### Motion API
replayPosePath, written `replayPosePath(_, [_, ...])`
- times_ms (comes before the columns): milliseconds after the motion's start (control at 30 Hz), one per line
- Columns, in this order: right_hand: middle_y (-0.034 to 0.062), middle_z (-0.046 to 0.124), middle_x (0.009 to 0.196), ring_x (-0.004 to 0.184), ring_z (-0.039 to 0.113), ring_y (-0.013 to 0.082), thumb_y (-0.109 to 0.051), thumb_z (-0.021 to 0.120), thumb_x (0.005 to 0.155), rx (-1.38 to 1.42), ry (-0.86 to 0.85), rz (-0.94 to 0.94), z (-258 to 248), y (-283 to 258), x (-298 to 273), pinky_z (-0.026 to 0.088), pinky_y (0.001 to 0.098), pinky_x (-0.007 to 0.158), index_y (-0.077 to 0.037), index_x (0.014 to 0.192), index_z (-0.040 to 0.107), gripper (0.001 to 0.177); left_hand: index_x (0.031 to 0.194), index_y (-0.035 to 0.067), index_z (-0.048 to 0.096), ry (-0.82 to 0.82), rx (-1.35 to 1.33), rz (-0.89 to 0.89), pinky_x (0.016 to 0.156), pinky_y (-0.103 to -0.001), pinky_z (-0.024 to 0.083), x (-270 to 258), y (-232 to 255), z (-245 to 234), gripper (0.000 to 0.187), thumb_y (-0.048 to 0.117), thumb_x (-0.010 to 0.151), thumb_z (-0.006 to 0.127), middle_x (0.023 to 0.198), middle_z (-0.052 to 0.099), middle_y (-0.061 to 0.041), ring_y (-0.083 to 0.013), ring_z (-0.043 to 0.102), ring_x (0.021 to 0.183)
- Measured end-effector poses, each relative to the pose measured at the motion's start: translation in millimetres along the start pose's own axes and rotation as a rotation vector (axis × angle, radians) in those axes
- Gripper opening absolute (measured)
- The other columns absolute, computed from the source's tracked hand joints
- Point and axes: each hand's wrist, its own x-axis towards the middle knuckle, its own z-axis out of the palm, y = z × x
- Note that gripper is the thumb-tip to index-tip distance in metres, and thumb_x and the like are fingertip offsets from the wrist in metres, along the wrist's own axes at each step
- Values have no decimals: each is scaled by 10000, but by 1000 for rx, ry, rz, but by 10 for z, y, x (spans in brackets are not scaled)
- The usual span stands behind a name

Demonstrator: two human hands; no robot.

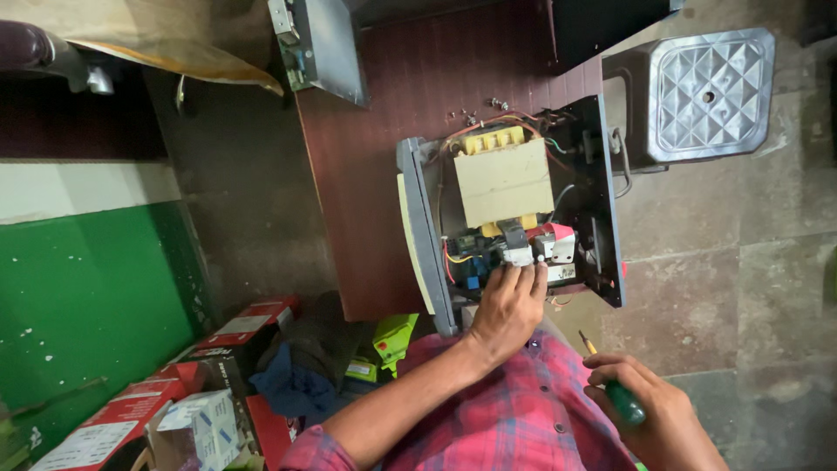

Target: The person is repairing an electronic device, likely a battery charger. They hold a circuit board, connect wires to terminals, and use a screwdriver to tighten screws inside the device's casing.

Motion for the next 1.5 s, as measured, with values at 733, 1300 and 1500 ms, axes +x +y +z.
replayPosePath(733, [54,724,1009,841,716,266,-111,813,836,-273,316,82,293,-351,541,578,361,760,-207,1125,768,308,1199,-87,688,112,-127,-71,1059,-405,517,-53,-30,-173,360,52,871,632,1168,673,-171,-297,615,1130])
replayPosePath(1300, [75,684,1096,651,602,279,-98,730,798,-525,298,-183,510,-313,1092,471,389,617,-177,1311,672,523,1059,10,695,250,-243,-54,969,-478,490,-157,-404,-733,187,119,911,733,1088,689,-84,-262,639,1066])
replayPosePath(1500, [55,685,1072,643,601,269,-11,654,737,-559,321,-162,521,-272,1122,474,376,632,-210,1350,667,644,1082,6,705,129,-210,55,974,-481,484,1,-478,-692,252,144,876,751,1082,691,-91,-265,638,1063])
